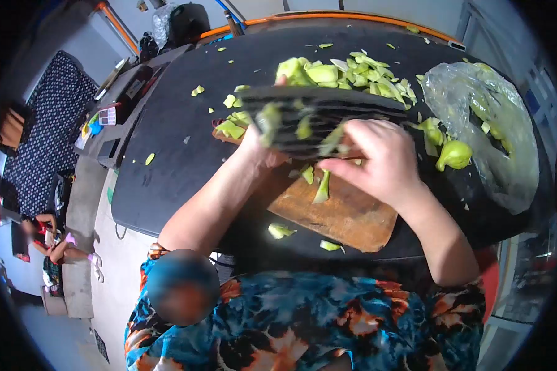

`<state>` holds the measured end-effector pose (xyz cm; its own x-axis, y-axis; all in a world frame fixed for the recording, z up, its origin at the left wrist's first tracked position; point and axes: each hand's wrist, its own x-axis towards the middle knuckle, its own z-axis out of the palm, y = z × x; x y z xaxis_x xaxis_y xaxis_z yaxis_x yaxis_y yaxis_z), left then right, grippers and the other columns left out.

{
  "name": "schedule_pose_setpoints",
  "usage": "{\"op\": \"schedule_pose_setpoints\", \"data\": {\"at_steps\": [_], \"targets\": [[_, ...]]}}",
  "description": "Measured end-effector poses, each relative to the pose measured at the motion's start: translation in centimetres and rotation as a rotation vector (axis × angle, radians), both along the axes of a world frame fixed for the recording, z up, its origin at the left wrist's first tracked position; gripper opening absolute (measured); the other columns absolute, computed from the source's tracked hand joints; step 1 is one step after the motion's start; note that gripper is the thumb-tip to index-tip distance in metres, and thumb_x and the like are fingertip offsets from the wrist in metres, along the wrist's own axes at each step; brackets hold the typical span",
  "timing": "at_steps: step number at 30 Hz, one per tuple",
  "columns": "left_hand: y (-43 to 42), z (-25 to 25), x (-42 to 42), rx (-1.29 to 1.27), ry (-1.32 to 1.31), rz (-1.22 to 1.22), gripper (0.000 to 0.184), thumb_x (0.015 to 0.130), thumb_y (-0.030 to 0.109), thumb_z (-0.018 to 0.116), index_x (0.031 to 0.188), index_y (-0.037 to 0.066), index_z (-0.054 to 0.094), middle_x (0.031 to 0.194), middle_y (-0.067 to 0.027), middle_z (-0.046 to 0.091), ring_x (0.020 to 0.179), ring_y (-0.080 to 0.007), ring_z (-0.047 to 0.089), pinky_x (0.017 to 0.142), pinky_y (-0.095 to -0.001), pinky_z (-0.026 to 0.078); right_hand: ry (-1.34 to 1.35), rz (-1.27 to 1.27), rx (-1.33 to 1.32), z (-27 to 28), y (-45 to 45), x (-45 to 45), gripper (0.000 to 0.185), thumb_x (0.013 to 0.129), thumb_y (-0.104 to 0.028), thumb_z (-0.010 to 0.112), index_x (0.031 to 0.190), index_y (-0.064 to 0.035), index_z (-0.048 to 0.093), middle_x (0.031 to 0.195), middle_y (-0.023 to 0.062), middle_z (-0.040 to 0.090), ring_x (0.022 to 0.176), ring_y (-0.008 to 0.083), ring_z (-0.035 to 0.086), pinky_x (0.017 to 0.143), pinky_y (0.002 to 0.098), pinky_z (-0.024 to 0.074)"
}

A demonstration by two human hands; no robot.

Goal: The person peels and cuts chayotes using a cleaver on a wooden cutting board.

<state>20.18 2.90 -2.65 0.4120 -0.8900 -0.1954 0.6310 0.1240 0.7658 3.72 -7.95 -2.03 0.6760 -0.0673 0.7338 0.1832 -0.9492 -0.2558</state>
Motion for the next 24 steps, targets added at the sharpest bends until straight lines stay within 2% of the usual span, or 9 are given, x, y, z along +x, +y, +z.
{"op": "schedule_pose_setpoints", "data": {"at_steps": [1, 2, 5, 8, 10, 15, 18, 22, 24], "targets": [[1.0, -1.0, 0.8, -0.045, 0.078, -0.085, 0.074, 0.084, 0.067, 0.047, 0.122, 0.003, 0.053, 0.115, -0.0173, 0.060, 0.095, -0.0289, 0.062, 0.084, -0.0459, 0.051, 0.063, 0.021, -0.011, -0.2, 1.0, 0.6, 0.045, 0.075, -0.052, 0.068, 0.073, -0.0089, 0.054, 0.063, 0.0049, 0.058, 0.059, 0.0250, 0.061, 0.057, 0.0357, 0.0475], [2.0, -0.7, 1.2, -0.212, 0.365, -0.298, 0.074, 0.083, 0.067, 0.048, 0.122, 0.004, 0.053, 0.115, -0.0163, 0.060, 0.097, -0.0278, 0.062, 0.086, -0.0449, 0.051, 0.126, 0.038, -0.024, -0.6, 1.7, 1.0, 0.046, 0.077, -0.053, 0.066, 0.073, -0.0088, 0.053, 0.063, 0.0058, 0.059, 0.060, 0.0256, 0.061, 0.058, 0.0360, 0.0477], [1.8, -1.7, 0.8, -0.219, 0.222, -0.128, 0.068, 0.089, 0.064, 0.040, 0.126, 0.008, 0.050, 0.121, -0.0151, 0.056, 0.109, -0.0269, 0.057, 0.098, -0.0419, 0.044, 0.182, 0.085, -0.106, -1.8, 3.0, 0.5, 0.046, 0.079, -0.053, 0.063, 0.073, -0.0082, 0.053, 0.066, 0.0071, 0.059, 0.062, 0.0249, 0.061, 0.061, 0.0358, 0.0473], [1.5, -2.3, 0.4, -0.146, 0.109, 0.071, 0.073, 0.083, 0.069, 0.047, 0.115, 0.004, 0.054, 0.103, -0.0128, 0.062, 0.091, -0.0221, 0.063, 0.083, -0.0362, 0.053, 0.161, 0.077, -0.151, -3.1, 2.9, 0.2, 0.045, 0.077, -0.052, 0.065, 0.073, -0.0087, 0.053, 0.065, 0.0054, 0.058, 0.061, 0.0228, 0.060, 0.061, 0.0341, 0.0461], [1.6, -2.2, 0.1, -0.113, 0.130, 0.083, 0.070, 0.084, 0.066, 0.049, 0.113, 0.003, 0.055, 0.098, -0.0126, 0.064, 0.085, -0.0217, 0.065, 0.077, -0.0349, 0.055, 0.198, 0.088, -0.141, -3.4, 2.8, 0.2, 0.045, 0.077, -0.052, 0.065, 0.072, -0.0093, 0.053, 0.064, 0.0049, 0.057, 0.061, 0.0222, 0.060, 0.061, 0.0336, 0.0459], [1.8, -3.2, 0.6, -0.187, 0.184, 0.008, 0.066, 0.085, 0.060, 0.053, 0.125, 0.008, 0.049, 0.115, -0.0147, 0.058, 0.103, -0.0266, 0.059, 0.091, -0.0407, 0.048, 0.243, 0.010, -0.096, -2.8, 1.8, 0.0, 0.045, 0.076, -0.053, 0.066, 0.071, -0.0109, 0.052, 0.063, 0.0039, 0.057, 0.061, 0.0225, 0.060, 0.061, 0.0337, 0.0458], [1.7, -3.3, -0.1, -0.193, 0.023, 0.097, 0.062, 0.088, 0.058, 0.049, 0.124, 0.008, 0.049, 0.115, -0.0134, 0.058, 0.103, -0.0253, 0.059, 0.092, -0.0408, 0.047, 0.114, -0.064, -0.080, -2.7, 0.3, 0.3, 0.046, 0.075, -0.053, 0.067, 0.071, -0.0092, 0.053, 0.063, 0.0045, 0.057, 0.061, 0.0240, 0.060, 0.060, 0.0349, 0.0460], [1.7, -3.4, -0.9, -0.144, 0.028, 0.148, 0.063, 0.089, 0.059, 0.047, 0.123, 0.007, 0.051, 0.113, -0.0133, 0.059, 0.102, -0.0243, 0.059, 0.091, -0.0386, 0.047, 0.132, -0.069, -0.077, -2.7, 0.6, 0.0, 0.047, 0.074, -0.053, 0.068, 0.069, -0.0091, 0.053, 0.060, 0.0044, 0.056, 0.058, 0.0253, 0.059, 0.056, 0.0357, 0.0459], [2.2, -3.0, -1.4, -0.218, 0.097, 0.032, 0.065, 0.089, 0.061, 0.046, 0.124, 0.007, 0.050, 0.113, -0.0131, 0.059, 0.102, -0.0238, 0.059, 0.091, -0.0376, 0.047, 0.182, -0.040, -0.077, -2.4, 1.3, -0.5, 0.047, 0.074, -0.054, 0.067, 0.069, -0.0104, 0.053, 0.058, 0.0040, 0.055, 0.057, 0.0229, 0.060, 0.056, 0.0344, 0.0455]]}}
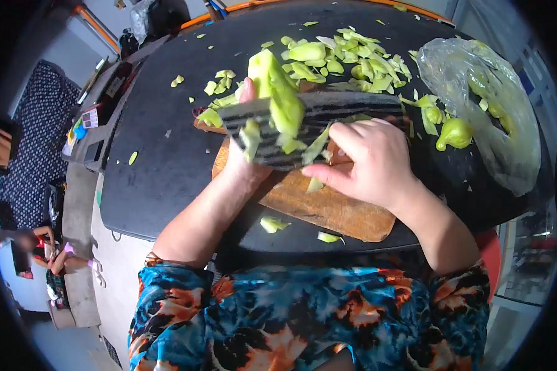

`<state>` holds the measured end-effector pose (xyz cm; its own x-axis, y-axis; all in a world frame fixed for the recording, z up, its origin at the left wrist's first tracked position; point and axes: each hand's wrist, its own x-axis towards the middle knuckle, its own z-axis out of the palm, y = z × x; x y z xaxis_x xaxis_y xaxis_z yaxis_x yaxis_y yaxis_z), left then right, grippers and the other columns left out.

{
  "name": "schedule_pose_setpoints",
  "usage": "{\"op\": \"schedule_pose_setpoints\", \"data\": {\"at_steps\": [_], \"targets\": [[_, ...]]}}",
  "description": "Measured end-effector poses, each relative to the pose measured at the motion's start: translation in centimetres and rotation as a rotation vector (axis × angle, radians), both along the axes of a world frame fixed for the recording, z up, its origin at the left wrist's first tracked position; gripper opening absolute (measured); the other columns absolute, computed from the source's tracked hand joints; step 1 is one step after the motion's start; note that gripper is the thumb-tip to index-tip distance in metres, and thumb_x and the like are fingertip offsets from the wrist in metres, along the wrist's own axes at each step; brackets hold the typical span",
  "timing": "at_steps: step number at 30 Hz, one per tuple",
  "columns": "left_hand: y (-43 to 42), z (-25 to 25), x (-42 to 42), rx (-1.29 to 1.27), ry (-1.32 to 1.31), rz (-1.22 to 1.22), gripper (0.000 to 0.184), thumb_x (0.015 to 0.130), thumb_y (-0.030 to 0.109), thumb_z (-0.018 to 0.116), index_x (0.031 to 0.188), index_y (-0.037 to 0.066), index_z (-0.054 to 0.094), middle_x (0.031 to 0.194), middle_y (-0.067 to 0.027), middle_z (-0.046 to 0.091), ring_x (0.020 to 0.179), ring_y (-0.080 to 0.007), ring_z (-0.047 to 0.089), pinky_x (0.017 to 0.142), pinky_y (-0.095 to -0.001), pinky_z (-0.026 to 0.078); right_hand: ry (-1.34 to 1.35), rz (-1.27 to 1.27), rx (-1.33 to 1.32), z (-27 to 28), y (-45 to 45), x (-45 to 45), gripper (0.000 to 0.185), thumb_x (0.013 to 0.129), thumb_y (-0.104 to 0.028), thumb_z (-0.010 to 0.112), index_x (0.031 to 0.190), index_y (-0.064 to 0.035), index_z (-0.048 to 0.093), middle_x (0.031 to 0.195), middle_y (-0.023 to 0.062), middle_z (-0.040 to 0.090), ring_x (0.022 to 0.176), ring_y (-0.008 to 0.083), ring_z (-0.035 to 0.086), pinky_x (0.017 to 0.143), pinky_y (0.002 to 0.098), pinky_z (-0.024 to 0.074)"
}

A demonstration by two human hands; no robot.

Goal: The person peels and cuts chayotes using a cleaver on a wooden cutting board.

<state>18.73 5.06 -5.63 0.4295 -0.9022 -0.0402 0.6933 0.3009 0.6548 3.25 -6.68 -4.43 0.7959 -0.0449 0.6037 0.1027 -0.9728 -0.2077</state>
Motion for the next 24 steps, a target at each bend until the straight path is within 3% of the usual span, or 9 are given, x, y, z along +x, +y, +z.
{"op": "schedule_pose_setpoints", "data": {"at_steps": [4, 6, 8, 10, 12, 13, 18, 19, 24], "targets": [[-0.2, 1.0, -1.7, 0.051, -0.167, 0.057, 0.076, 0.085, 0.069, 0.043, 0.130, 0.007, 0.047, 0.118, -0.0131, 0.057, 0.104, -0.0221, 0.057, 0.092, -0.0352, 0.047, -0.011, 0.100, -0.053, 0.3, 1.8, -0.7, 0.049, 0.078, -0.059, 0.061, 0.069, -0.0117, 0.052, 0.056, 0.0032, 0.054, 0.056, 0.0206, 0.059, 0.055, 0.0343, 0.0452], [0.7, 0.2, -0.6, -0.060, 0.096, -0.198, 0.066, 0.091, 0.061, 0.041, 0.131, 0.009, 0.045, 0.120, -0.0123, 0.056, 0.106, -0.0235, 0.056, 0.093, -0.0368, 0.046, 0.023, 0.041, -0.047, 0.5, 1.2, -0.5, 0.049, 0.077, -0.058, 0.062, 0.068, -0.0119, 0.051, 0.056, 0.0038, 0.054, 0.055, 0.0215, 0.059, 0.054, 0.0348, 0.0453], [0.0, -0.3, -1.3, 0.149, -0.160, 0.231, 0.061, 0.094, 0.057, 0.038, 0.131, 0.009, 0.045, 0.120, -0.0116, 0.056, 0.107, -0.0244, 0.057, 0.092, -0.0388, 0.046, 0.056, -0.149, 0.031, 0.6, -0.8, 0.0, 0.049, 0.079, -0.058, 0.061, 0.067, -0.0105, 0.054, 0.055, 0.0056, 0.057, 0.054, 0.0242, 0.061, 0.052, 0.0373, 0.0471], [-0.3, 1.0, -2.2, 0.225, -0.110, 0.202, 0.058, 0.095, 0.054, 0.038, 0.129, 0.009, 0.046, 0.118, -0.0111, 0.057, 0.106, -0.0239, 0.057, 0.090, -0.0378, 0.046, 0.052, -0.334, 0.223, 0.8, -3.5, 0.6, 0.050, 0.080, -0.056, 0.062, 0.066, -0.0081, 0.056, 0.056, 0.0063, 0.060, 0.055, 0.0253, 0.063, 0.052, 0.0378, 0.0480], [-0.7, 0.5, -2.2, 0.218, -0.187, 0.195, 0.059, 0.090, 0.063, 0.040, 0.122, 0.015, 0.051, 0.107, -0.0068, 0.061, 0.091, -0.0217, 0.062, 0.071, -0.0360, 0.050, -0.027, -0.410, 0.252, 1.0, -5.6, 0.7, 0.049, 0.080, -0.053, 0.064, 0.066, -0.0063, 0.057, 0.059, 0.0075, 0.062, 0.054, 0.0262, 0.063, 0.051, 0.0363, 0.0483], [-0.8, 0.3, -2.0, 0.209, -0.184, 0.168, 0.059, 0.090, 0.064, 0.039, 0.122, 0.015, 0.051, 0.108, -0.0069, 0.061, 0.092, -0.0217, 0.062, 0.071, -0.0360, 0.050, -0.008, -0.461, 0.248, 1.3, -5.9, 0.3, 0.048, 0.080, -0.052, 0.065, 0.066, -0.0061, 0.058, 0.059, 0.0076, 0.063, 0.053, 0.0264, 0.063, 0.050, 0.0355, 0.0481], [-0.5, -0.2, -1.4, 0.190, -0.219, 0.200, 0.064, 0.091, 0.063, 0.036, 0.129, 0.013, 0.047, 0.115, -0.0092, 0.059, 0.098, -0.0235, 0.061, 0.077, -0.0385, 0.051, -0.045, -0.162, 0.362, 1.2, -2.5, -0.3, 0.047, 0.076, -0.054, 0.067, 0.068, -0.0084, 0.058, 0.057, 0.0069, 0.061, 0.053, 0.0254, 0.063, 0.050, 0.0361, 0.0482], [-0.5, -0.8, -0.9, 0.104, 0.017, 0.117, 0.057, 0.097, 0.052, 0.034, 0.133, 0.009, 0.043, 0.125, -0.0122, 0.054, 0.113, -0.0247, 0.054, 0.098, -0.0389, 0.042, -0.036, -0.101, 0.254, 1.3, -1.5, -0.5, 0.048, 0.075, -0.055, 0.068, 0.067, -0.0092, 0.056, 0.057, 0.0061, 0.060, 0.053, 0.0252, 0.063, 0.050, 0.0363, 0.0480], [-0.2, 0.2, -0.9, 0.039, 0.015, -0.029, 0.070, 0.087, 0.063, 0.046, 0.133, 0.010, 0.043, 0.126, -0.0164, 0.052, 0.111, -0.0285, 0.054, 0.096, -0.0406, 0.044, 0.018, 0.030, 0.046, 0.8, 1.1, -1.0, 0.052, 0.074, -0.060, 0.065, 0.064, -0.0102, 0.053, 0.056, 0.0034, 0.058, 0.054, 0.0229, 0.061, 0.054, 0.0343, 0.0474]]}}
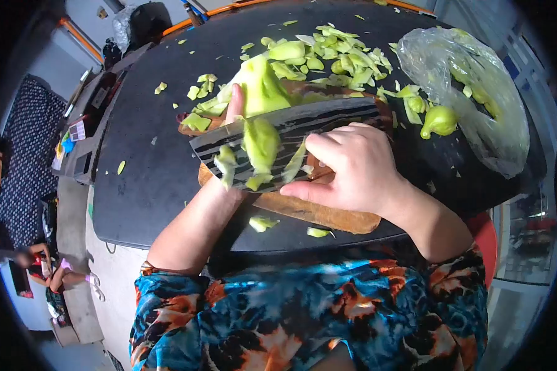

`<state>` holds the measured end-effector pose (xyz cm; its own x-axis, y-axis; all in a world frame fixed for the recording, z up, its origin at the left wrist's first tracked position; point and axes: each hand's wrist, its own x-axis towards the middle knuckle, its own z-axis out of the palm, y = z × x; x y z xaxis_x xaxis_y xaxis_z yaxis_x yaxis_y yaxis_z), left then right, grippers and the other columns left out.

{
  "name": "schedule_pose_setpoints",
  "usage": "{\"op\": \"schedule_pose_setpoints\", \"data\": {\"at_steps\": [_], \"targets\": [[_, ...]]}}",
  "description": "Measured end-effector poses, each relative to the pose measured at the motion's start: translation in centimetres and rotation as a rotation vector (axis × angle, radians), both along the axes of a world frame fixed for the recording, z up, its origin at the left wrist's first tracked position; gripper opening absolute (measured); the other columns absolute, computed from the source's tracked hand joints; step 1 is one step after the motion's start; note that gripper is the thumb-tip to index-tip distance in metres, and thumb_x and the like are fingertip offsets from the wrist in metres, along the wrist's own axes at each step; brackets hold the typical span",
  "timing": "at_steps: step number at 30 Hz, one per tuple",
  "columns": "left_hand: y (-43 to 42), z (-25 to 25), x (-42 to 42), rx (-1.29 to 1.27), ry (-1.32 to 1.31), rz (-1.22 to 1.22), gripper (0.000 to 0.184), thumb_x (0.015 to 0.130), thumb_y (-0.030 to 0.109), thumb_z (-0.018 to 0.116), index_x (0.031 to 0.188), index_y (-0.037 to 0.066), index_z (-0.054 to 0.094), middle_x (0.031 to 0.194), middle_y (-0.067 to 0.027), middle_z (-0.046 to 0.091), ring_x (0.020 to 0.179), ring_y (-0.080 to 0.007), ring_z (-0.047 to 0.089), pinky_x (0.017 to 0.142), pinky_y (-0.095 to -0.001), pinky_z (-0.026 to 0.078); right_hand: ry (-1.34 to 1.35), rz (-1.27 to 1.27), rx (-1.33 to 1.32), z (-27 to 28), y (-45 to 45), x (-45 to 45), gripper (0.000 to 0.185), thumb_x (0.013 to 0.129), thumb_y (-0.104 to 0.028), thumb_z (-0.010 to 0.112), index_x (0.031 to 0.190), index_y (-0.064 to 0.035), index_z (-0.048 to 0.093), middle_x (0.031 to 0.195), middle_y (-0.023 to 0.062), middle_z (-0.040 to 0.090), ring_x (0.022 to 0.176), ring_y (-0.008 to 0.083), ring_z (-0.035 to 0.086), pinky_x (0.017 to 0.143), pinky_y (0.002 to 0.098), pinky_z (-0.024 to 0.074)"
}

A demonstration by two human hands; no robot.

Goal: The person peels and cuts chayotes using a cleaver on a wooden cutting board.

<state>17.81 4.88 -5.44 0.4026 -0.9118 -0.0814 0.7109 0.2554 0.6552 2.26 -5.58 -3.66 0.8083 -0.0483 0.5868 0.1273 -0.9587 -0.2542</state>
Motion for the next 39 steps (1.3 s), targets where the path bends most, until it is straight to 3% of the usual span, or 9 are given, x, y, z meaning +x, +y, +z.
{"op": "schedule_pose_setpoints", "data": {"at_steps": [8, 12, 17, 22, 30, 31, 32, 35, 39], "targets": [[-0.2, -0.7, -0.7, 0.142, -0.149, 0.177, 0.060, 0.094, 0.055, 0.038, 0.131, 0.008, 0.044, 0.123, -0.0127, 0.054, 0.109, -0.0253, 0.055, 0.094, -0.0395, 0.045, 0.048, -0.258, 0.099, -0.1, -3.4, 0.9, 0.054, 0.077, -0.065, 0.059, 0.062, -0.0128, 0.055, 0.054, 0.0066, 0.057, 0.050, 0.0262, 0.060, 0.047, 0.0374, 0.0471], [-0.2, 0.0, -1.1, 0.177, -0.200, 0.154, 0.062, 0.091, 0.062, 0.037, 0.122, 0.011, 0.051, 0.107, -0.0092, 0.062, 0.092, -0.0235, 0.062, 0.068, -0.0358, 0.050, 0.003, -0.603, 0.207, -0.1, -9.3, 1.5, 0.056, 0.081, -0.062, 0.056, 0.073, -0.0071, 0.065, 0.061, 0.0072, 0.064, 0.057, 0.0249, 0.064, 0.055, 0.0377, 0.0495], [-0.2, -0.5, -0.1, 0.113, -0.079, 0.140, 0.062, 0.091, 0.061, 0.038, 0.125, 0.011, 0.049, 0.110, -0.0098, 0.060, 0.098, -0.0252, 0.060, 0.080, -0.0394, 0.049, -0.014, -0.243, 0.407, 1.2, -5.3, 0.5, 0.044, 0.077, -0.050, 0.069, 0.073, -0.0067, 0.064, 0.056, 0.0056, 0.061, 0.052, 0.0214, 0.063, 0.051, 0.0331, 0.0473], [0.4, 0.6, 0.1, 0.048, -0.137, -0.027, 0.069, 0.090, 0.064, 0.037, 0.130, 0.008, 0.047, 0.123, -0.0140, 0.055, 0.110, -0.0269, 0.056, 0.095, -0.0413, 0.045, -0.073, 0.027, -0.005, 0.7, -0.4, 0.2, 0.054, 0.070, -0.059, 0.070, 0.058, -0.0111, 0.048, 0.051, 0.0033, 0.054, 0.049, 0.0233, 0.060, 0.048, 0.0356, 0.0467], [-0.2, -0.4, -0.3, 0.115, -0.093, 0.198, 0.058, 0.093, 0.055, 0.040, 0.126, 0.008, 0.049, 0.117, -0.0104, 0.057, 0.108, -0.0242, 0.056, 0.095, -0.0398, 0.045, -0.012, -0.218, -0.017, -0.3, -2.6, 1.0, 0.054, 0.074, -0.064, 0.064, 0.060, -0.0117, 0.054, 0.050, 0.0051, 0.056, 0.048, 0.0248, 0.061, 0.046, 0.0356, 0.0476], [-0.1, 0.6, -0.6, 0.141, -0.071, 0.139, 0.054, 0.095, 0.052, 0.039, 0.125, 0.008, 0.050, 0.115, -0.0102, 0.058, 0.105, -0.0239, 0.057, 0.091, -0.0392, 0.047, -0.007, -0.318, 0.034, -0.5, -3.6, 1.3, 0.057, 0.075, -0.066, 0.061, 0.061, -0.0111, 0.056, 0.051, 0.0052, 0.057, 0.049, 0.0251, 0.061, 0.047, 0.0361, 0.0482], [-0.2, -0.1, -0.3, 0.187, -0.137, 0.155, 0.056, 0.091, 0.059, 0.040, 0.117, 0.012, 0.053, 0.098, -0.0082, 0.064, 0.082, -0.0232, 0.064, 0.061, -0.0346, 0.051, 0.016, -0.430, 0.136, -0.3, -5.3, 1.5, 0.057, 0.077, -0.065, 0.059, 0.064, -0.0101, 0.058, 0.052, 0.0059, 0.058, 0.049, 0.0269, 0.061, 0.047, 0.0369, 0.0474], [0.1, 0.2, -1.1, 0.147, -0.131, 0.084, 0.057, 0.091, 0.060, 0.039, 0.119, 0.012, 0.052, 0.098, -0.0093, 0.063, 0.082, -0.0238, 0.064, 0.061, -0.0342, 0.051, 0.048, -0.743, 0.295, 0.1, -10.7, 1.2, 0.062, 0.081, -0.065, 0.054, 0.068, -0.0051, 0.061, 0.061, 0.0128, 0.061, 0.060, 0.0299, 0.062, 0.056, 0.0391, 0.0468], [-0.1, 0.3, -1.0, 0.118, -0.157, 0.083, 0.057, 0.091, 0.058, 0.039, 0.122, 0.011, 0.051, 0.102, -0.0104, 0.063, 0.086, -0.0241, 0.063, 0.069, -0.0372, 0.052, -0.030, -0.449, 0.423, 0.8, -9.3, 0.4, 0.056, 0.080, -0.057, 0.061, 0.068, -0.0031, 0.061, 0.059, 0.0120, 0.060, 0.057, 0.0281, 0.061, 0.054, 0.0361, 0.0457]]}}
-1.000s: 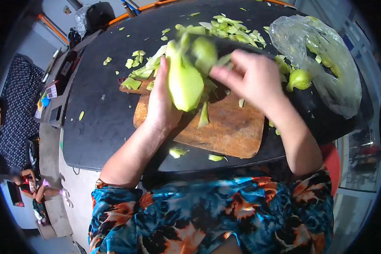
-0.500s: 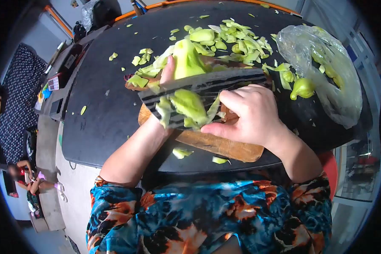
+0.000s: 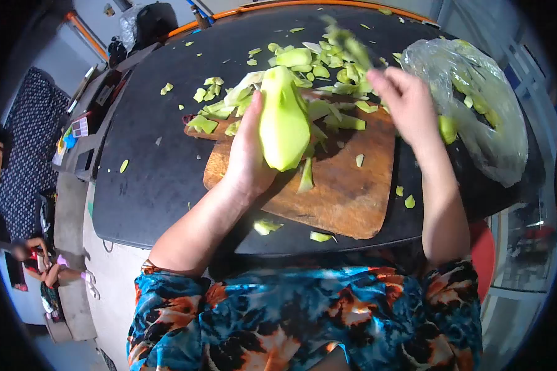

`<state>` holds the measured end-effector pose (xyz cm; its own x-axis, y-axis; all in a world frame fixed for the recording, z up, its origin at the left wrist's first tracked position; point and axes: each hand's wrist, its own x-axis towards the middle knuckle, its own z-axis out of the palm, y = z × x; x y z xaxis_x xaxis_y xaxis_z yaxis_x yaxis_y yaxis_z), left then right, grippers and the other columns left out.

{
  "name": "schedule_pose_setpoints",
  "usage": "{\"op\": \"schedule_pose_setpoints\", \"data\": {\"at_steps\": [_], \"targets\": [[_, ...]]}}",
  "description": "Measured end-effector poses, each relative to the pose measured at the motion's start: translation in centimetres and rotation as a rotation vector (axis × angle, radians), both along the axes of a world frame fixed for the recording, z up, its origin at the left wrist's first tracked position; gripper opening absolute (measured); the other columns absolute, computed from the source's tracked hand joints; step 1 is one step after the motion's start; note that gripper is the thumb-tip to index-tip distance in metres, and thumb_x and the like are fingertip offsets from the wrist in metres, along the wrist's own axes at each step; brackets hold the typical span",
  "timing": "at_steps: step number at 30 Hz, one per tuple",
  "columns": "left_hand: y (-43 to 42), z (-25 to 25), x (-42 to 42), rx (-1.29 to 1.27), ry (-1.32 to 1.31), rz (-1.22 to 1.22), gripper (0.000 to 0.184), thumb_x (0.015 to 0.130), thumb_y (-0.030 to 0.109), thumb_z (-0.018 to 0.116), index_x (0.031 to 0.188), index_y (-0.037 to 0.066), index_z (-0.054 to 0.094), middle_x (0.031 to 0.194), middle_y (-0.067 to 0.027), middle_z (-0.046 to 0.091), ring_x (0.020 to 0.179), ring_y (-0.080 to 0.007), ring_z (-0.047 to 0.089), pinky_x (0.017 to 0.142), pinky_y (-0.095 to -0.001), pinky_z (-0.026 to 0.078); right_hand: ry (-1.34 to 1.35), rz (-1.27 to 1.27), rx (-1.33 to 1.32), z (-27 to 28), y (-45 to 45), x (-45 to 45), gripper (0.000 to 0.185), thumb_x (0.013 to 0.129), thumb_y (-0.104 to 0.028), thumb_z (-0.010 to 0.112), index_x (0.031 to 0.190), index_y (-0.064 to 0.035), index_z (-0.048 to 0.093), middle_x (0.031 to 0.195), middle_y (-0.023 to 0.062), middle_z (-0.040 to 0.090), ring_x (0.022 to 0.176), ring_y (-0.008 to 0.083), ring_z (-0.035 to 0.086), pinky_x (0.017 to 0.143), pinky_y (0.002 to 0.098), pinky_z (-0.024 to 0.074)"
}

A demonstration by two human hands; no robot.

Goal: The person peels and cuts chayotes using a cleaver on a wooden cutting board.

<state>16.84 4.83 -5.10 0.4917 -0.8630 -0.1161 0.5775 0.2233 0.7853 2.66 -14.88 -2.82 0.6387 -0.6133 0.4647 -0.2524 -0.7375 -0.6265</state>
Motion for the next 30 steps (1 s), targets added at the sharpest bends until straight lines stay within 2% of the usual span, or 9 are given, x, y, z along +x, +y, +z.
{"op": "schedule_pose_setpoints", "data": {"at_steps": [4, 5, 6, 7, 14, 17, 24, 26, 30], "targets": [[0.0, -1.1, 0.3, -0.081, 0.022, 0.100, 0.058, 0.093, 0.055, 0.040, 0.125, 0.007, 0.050, 0.113, -0.0111, 0.059, 0.102, -0.0242, 0.059, 0.089, -0.0402, 0.048, 0.018, 0.368, -0.199, 1.0, 7.1, -0.8, 0.050, 0.074, -0.057, 0.068, 0.064, -0.0093, 0.057, 0.053, 0.0049, 0.056, 0.047, 0.0240, 0.058, 0.048, 0.0332, 0.0455], [0.0, -0.7, 1.2, -0.122, 0.106, -0.121, 0.063, 0.092, 0.059, 0.040, 0.126, 0.007, 0.050, 0.116, -0.0114, 0.058, 0.104, -0.0247, 0.058, 0.092, -0.0392, 0.046, 0.041, 0.432, -0.349, 1.1, 8.1, -1.0, 0.050, 0.073, -0.058, 0.068, 0.063, -0.0112, 0.056, 0.052, 0.0032, 0.055, 0.046, 0.0233, 0.058, 0.047, 0.0337, 0.0458], [0.2, -0.4, 1.0, -0.121, 0.104, -0.112, 0.064, 0.091, 0.060, 0.039, 0.127, 0.007, 0.050, 0.117, -0.0118, 0.057, 0.104, -0.0247, 0.058, 0.093, -0.0385, 0.046, -0.018, 0.491, -0.331, 0.6, 8.9, -1.0, 0.050, 0.067, -0.051, 0.076, 0.062, -0.0088, 0.048, 0.052, 0.0053, 0.050, 0.049, 0.0258, 0.055, 0.046, 0.0339, 0.0414], [0.4, 0.2, 0.5, -0.120, 0.102, -0.103, 0.066, 0.091, 0.061, 0.039, 0.127, 0.007, 0.049, 0.117, -0.0123, 0.057, 0.105, -0.0246, 0.057, 0.094, -0.0379, 0.045, 0.035, 0.490, -0.418, 0.3, 9.1, -0.9, 0.052, 0.072, -0.059, 0.068, 0.061, -0.0108, 0.051, 0.051, 0.0040, 0.054, 0.048, 0.0229, 0.058, 0.049, 0.0353, 0.0464], [0.2, -0.4, 0.8, -0.136, 0.094, -0.111, 0.062, 0.093, 0.057, 0.038, 0.128, 0.006, 0.048, 0.119, -0.0125, 0.056, 0.108, -0.0243, 0.056, 0.096, -0.0386, 0.044, 0.089, 0.335, -0.416, -0.7, 8.4, -0.1, 0.054, 0.073, -0.062, 0.065, 0.059, -0.0110, 0.054, 0.049, 0.0044, 0.054, 0.047, 0.0226, 0.060, 0.047, 0.0346, 0.0471], [-0.1, -0.6, 0.3, 0.044, 0.017, 0.138, 0.048, 0.097, 0.044, 0.037, 0.127, 0.008, 0.047, 0.120, -0.0109, 0.056, 0.109, -0.0250, 0.056, 0.094, -0.0409, 0.044, 0.077, 0.250, -0.412, -1.3, 6.1, 1.0, 0.055, 0.074, -0.063, 0.064, 0.060, -0.0105, 0.056, 0.049, 0.0041, 0.056, 0.048, 0.0240, 0.061, 0.047, 0.0355, 0.0490], [0.0, -1.7, 1.1, -0.076, -0.112, 0.083, 0.039, 0.095, 0.035, 0.043, 0.121, 0.006, 0.048, 0.118, -0.0084, 0.058, 0.107, -0.0243, 0.056, 0.089, -0.0422, 0.047, 0.032, 0.271, -0.383, -1.4, 5.6, 1.0, 0.055, 0.074, -0.060, 0.065, 0.058, -0.0090, 0.052, 0.052, 0.0059, 0.057, 0.049, 0.0270, 0.060, 0.047, 0.0377, 0.0465], [0.0, -0.4, 0.3, -0.036, 0.096, 0.089, 0.049, 0.096, 0.045, 0.033, 0.122, 0.008, 0.049, 0.116, -0.0088, 0.058, 0.106, -0.0262, 0.057, 0.088, -0.0424, 0.046, 0.034, 0.263, -0.397, -1.5, 5.7, 0.9, 0.055, 0.074, -0.060, 0.065, 0.058, -0.0089, 0.052, 0.052, 0.0060, 0.057, 0.049, 0.0272, 0.060, 0.046, 0.0377, 0.0462], [0.7, -0.3, 0.5, -0.108, 0.170, -0.056, 0.053, 0.095, 0.050, 0.028, 0.122, 0.010, 0.049, 0.114, -0.0077, 0.058, 0.102, -0.0254, 0.056, 0.080, -0.0402, 0.044, -0.024, 0.250, -0.415, -1.4, 5.9, 0.9, 0.055, 0.074, -0.060, 0.065, 0.058, -0.0089, 0.052, 0.050, 0.0061, 0.056, 0.048, 0.0273, 0.059, 0.046, 0.0373, 0.0460]]}}
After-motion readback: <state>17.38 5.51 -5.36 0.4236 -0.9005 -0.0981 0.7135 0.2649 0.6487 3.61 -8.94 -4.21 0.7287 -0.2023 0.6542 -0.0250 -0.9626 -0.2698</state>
